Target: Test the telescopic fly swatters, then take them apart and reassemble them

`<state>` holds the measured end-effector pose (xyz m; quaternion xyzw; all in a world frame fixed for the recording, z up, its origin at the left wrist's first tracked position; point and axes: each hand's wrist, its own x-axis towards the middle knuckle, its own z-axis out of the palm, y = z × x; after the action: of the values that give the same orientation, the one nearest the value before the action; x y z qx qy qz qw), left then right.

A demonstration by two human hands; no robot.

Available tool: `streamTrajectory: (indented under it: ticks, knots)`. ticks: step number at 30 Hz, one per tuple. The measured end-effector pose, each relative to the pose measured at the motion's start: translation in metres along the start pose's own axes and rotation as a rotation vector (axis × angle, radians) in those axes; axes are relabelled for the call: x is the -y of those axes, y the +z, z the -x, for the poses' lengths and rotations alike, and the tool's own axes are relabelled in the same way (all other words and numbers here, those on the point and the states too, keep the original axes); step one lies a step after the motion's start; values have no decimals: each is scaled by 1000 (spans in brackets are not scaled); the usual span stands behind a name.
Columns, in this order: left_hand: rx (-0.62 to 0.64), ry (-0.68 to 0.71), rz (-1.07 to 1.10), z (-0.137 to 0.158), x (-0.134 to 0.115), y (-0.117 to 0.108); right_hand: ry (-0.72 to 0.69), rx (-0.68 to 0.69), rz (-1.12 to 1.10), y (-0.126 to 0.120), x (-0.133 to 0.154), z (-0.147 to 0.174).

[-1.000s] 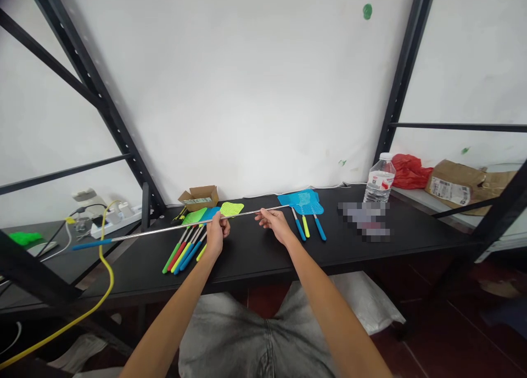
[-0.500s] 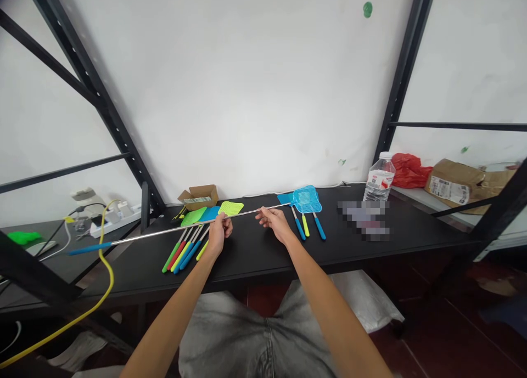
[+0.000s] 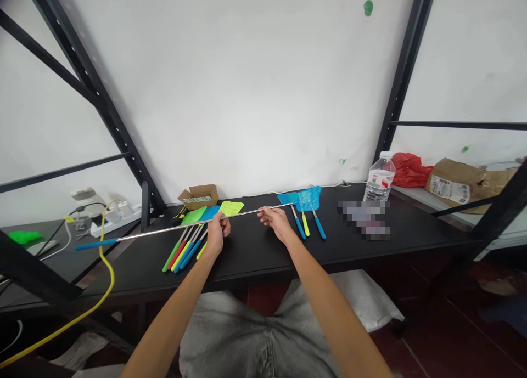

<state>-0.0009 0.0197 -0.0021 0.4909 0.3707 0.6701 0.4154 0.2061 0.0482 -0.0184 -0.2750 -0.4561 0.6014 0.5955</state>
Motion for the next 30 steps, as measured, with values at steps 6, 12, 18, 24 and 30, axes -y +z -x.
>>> streamTrajectory:
  ticks: [6,12,18,24,30]
  knots:
    - [-90,-10,99,-3,-1,-5,17,-87,-141,-1,8,2]
    - [-122,-7,104,-3,-2,-6,15,-111,-136,0,10,3]
    - [-164,3,154,-4,-6,-8,8,-142,-179,-1,11,1]
    - [-36,-40,142,-2,-4,-2,-10,-62,-57,2,6,2]
    - [102,-38,41,1,1,2,-14,21,37,3,1,1]
